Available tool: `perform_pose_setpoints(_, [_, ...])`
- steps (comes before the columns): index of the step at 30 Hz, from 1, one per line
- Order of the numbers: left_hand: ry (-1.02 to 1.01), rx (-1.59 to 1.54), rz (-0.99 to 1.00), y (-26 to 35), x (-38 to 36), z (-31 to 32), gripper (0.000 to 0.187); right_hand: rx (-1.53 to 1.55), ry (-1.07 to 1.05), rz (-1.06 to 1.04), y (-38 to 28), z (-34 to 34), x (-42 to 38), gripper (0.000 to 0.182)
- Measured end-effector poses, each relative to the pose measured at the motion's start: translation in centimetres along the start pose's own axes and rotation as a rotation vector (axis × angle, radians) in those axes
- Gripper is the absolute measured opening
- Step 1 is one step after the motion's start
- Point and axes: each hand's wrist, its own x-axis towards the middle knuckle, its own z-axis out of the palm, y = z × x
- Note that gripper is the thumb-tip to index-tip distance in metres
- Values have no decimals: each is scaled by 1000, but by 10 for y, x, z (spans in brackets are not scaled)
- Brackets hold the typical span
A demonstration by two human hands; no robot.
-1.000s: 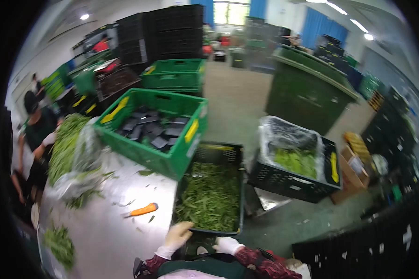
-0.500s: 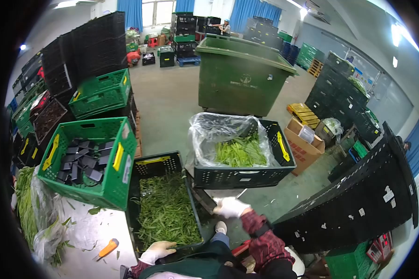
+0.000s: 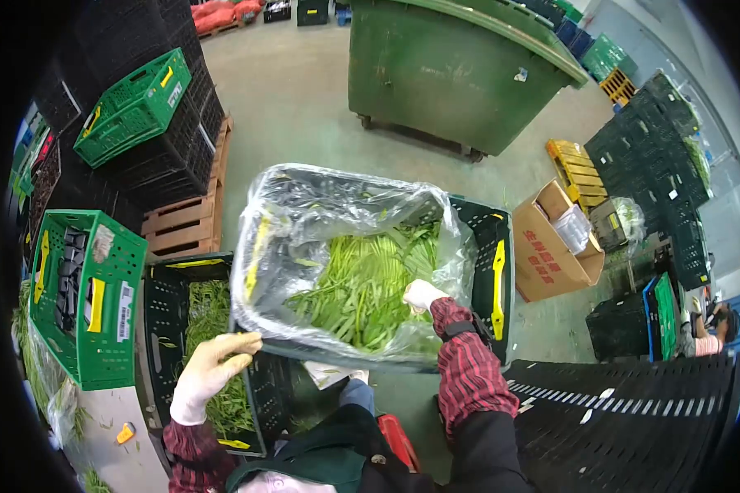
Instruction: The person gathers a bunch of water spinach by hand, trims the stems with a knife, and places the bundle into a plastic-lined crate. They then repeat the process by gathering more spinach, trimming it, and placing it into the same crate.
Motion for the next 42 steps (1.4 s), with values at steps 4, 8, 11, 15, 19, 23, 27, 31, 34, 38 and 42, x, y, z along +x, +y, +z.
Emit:
perform_pose_setpoints(4, [-154, 131, 136, 45, 79, 32, 41, -1289, 58, -248, 128, -42, 45, 22])
perform_pose_setpoints(8, [-259, 325, 24, 53, 140, 53, 39, 185, 1078, 243, 82, -97, 12, 21])
perform_pose_setpoints(11, [-211, 236, 19, 43, 193, 104, 35, -806, 446, -53, 77, -77, 34, 16])
perform_pose_setpoints(15, [-281, 173, -7, -21, 226, 225, 42, 25, 368, 258, 65, -5, 55, 52])
perform_pose_setpoints(19, [-808, 284, 22, -37, 181, 301, 37, -95, 525, 500, 80, 5, 28, 60])
perform_pose_setpoints(23, [-848, 268, 62, -3, 171, 290, 30, -56, 50, 606, 125, 14, 19, 83])
perform_pose_setpoints(27, [-756, 317, 150, -1, 161, 287, 30, -84, -103, 703, 147, 26, 30, 99])
perform_pose_setpoints(31, [-711, 230, 173, -13, 155, 287, 29, -17, 73, 720, 157, 33, 29, 81])
perform_pose_setpoints(34, [-760, 189, 128, -11, 157, 277, 30, -10, 154, 756, 176, 48, 35, 72])
perform_pose_setpoints(38, [-756, 139, 146, -24, 152, 273, 34, -275, -30, 787, 144, 33, 23, 79])
perform_pose_setpoints(42, [-768, 131, 115, -33, 153, 264, 37, 7, 170, 768, 182, 44, 32, 69])
